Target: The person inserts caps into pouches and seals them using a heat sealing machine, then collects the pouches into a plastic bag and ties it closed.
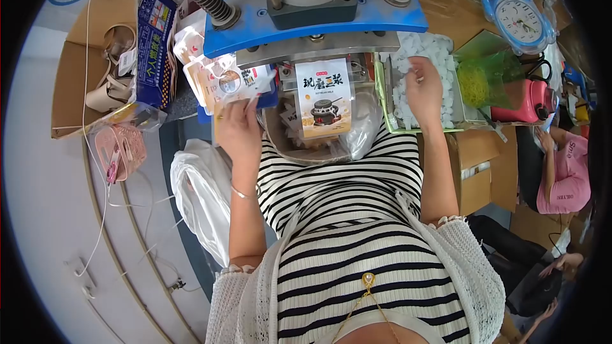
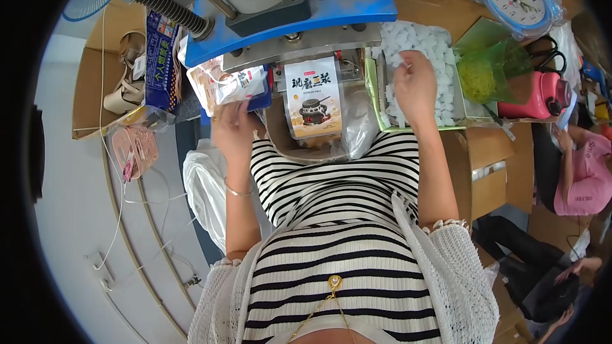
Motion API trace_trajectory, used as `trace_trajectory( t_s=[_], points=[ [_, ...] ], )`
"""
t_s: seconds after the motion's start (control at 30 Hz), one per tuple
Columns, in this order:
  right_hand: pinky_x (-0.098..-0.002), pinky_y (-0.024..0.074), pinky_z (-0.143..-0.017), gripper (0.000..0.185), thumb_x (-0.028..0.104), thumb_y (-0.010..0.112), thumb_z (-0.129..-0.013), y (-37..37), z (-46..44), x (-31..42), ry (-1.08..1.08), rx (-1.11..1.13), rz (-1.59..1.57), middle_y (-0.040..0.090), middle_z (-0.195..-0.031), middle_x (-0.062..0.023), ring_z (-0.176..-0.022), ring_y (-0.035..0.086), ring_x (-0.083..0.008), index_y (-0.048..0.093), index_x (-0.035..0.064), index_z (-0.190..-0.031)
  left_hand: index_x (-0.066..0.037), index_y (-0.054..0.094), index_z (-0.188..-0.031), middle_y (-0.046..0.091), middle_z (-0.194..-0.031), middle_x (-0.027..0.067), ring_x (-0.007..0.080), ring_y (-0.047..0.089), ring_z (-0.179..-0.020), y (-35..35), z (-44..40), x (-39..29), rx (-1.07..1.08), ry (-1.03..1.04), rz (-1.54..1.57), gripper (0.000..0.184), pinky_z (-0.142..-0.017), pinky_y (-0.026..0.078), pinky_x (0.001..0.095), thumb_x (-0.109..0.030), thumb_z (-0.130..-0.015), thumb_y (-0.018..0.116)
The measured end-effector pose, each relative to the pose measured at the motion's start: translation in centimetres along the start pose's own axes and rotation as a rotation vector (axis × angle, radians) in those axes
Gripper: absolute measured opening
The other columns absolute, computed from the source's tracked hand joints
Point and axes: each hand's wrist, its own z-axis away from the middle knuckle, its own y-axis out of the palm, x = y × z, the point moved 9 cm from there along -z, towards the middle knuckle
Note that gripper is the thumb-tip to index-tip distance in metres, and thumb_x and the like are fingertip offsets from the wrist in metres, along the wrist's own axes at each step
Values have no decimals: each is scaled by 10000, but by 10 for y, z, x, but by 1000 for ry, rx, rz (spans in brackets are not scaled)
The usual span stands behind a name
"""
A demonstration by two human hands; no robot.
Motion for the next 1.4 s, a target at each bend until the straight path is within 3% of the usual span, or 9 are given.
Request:
trace_trajectory(
  t_s=[0.2,0.23,0.3,0.47,0.7,0.97,1.13,1.23,1.4],
  points=[
    [-323,443,-811,179,-3,537,-847,21,34,60,128,367,-804,589,-916,-118,-829,566,-237,602,16,-1013,-7,673,-804,616,-701,88,199,558,-609,-11,0,-59,289,-208,434,128,-596,446,288,-104,-761,745],
    [-323,443,-811,179,-3,537,-847,21,33,70,130,363,-801,589,-916,-118,-829,566,-237,602,16,-1013,0,678,-811,615,-690,94,189,550,-582,-3,3,-77,374,-146,480,149,-578,443,278,-113,-755,759],
    [-323,439,-823,169,-20,479,-901,14,38,124,-469,426,-442,584,-946,-118,-866,564,-258,590,8,-1026,8,687,-837,618,-699,30,109,513,-605,34,24,-69,473,-287,611,151,-570,416,240,-125,-797,745],
    [-327,446,-818,158,4,477,-929,45,44,128,-638,530,-87,587,-965,-121,-905,564,-276,593,5,-1036,31,701,-888,657,-778,-16,13,488,-640,88,62,-75,691,-604,987,190,-560,391,193,-158,-869,710],
    [-338,461,-803,164,41,504,-926,46,32,75,-158,339,-297,606,-952,-136,-896,587,-291,607,13,-1050,42,704,-879,687,-802,28,26,537,-680,110,60,-55,593,-629,1121,232,-591,448,214,-190,-884,692],
    [-361,469,-773,152,50,553,-890,-21,-5,48,-337,-177,15,610,-934,-135,-850,588,-295,616,10,-1022,45,693,-918,690,-793,41,97,604,-670,130,22,-40,452,-824,1232,265,-627,470,238,-219,-885,690],
    [-373,470,-751,147,28,561,-865,26,-2,52,-504,-22,297,611,-934,-138,-827,593,-301,616,0,-998,9,697,-956,699,-835,64,221,649,-706,76,-10,-30,633,-464,307,267,-668,496,293,-239,-859,701],
    [-374,474,-747,155,22,560,-857,34,-1,54,-485,-37,325,615,-942,-139,-824,597,-305,614,-9,-999,-39,697,-974,690,-895,93,313,647,-827,2,-29,-48,-212,200,-339,252,-771,490,348,-237,-818,715],
    [-335,475,-737,179,19,553,-870,11,-2,29,-60,48,-220,604,-934,-123,-808,588,-286,610,-6,-1038,-54,696,-955,668,-941,130,316,619,-801,12,20,-42,2,238,-258,235,-711,487,306,-233,-805,726]
  ],
)
